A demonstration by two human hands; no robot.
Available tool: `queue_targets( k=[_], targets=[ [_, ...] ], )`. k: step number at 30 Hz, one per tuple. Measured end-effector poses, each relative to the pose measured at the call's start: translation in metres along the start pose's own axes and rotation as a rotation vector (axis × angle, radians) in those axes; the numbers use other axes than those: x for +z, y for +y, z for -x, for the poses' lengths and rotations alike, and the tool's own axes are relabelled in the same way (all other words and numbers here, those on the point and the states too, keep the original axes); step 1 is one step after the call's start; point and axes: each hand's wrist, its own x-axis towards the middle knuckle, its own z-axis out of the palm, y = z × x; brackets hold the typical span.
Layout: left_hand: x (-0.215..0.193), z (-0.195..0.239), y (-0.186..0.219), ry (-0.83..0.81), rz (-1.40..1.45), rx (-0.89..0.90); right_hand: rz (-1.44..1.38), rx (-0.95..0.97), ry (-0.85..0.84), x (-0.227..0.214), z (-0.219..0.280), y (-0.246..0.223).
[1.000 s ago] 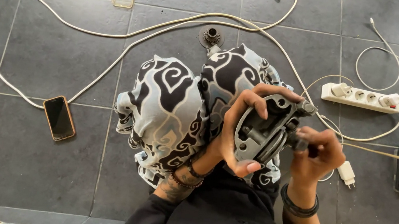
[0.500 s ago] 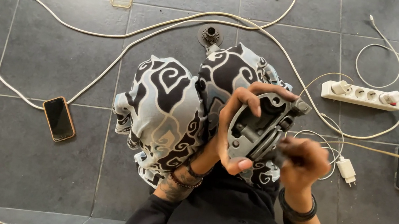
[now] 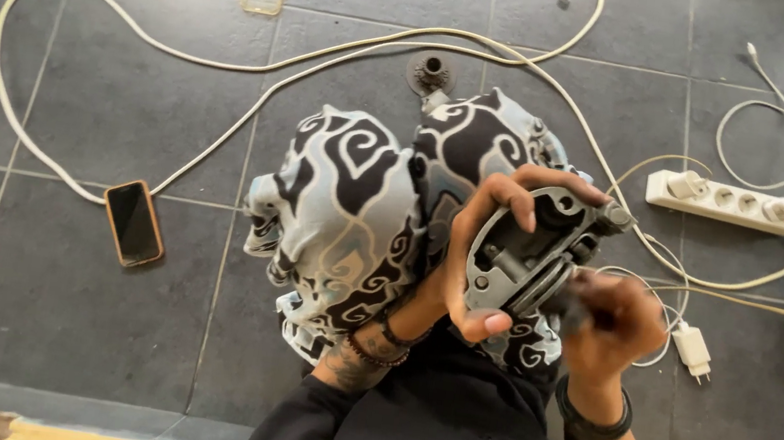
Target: The person sits on the floor and uses a small metal tool to scrape and clean the interior surfaces of a metallic mechanical housing. They rotate the part to access different areas and continue scraping along the edges and inner walls.
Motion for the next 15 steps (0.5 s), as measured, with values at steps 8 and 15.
queue_targets(
  k=[8,15],
  targets=[
    [-0.008,0.009,-0.009,-0.026,0.054,0.059,0.113,0.039,0.090,0.011,-0.013,-0.013],
    [-0.011,0.012,-0.011,-0.014,0.127,0.020,0.143,0.053,0.019,0.005,0.010,-0.006]
  ],
)
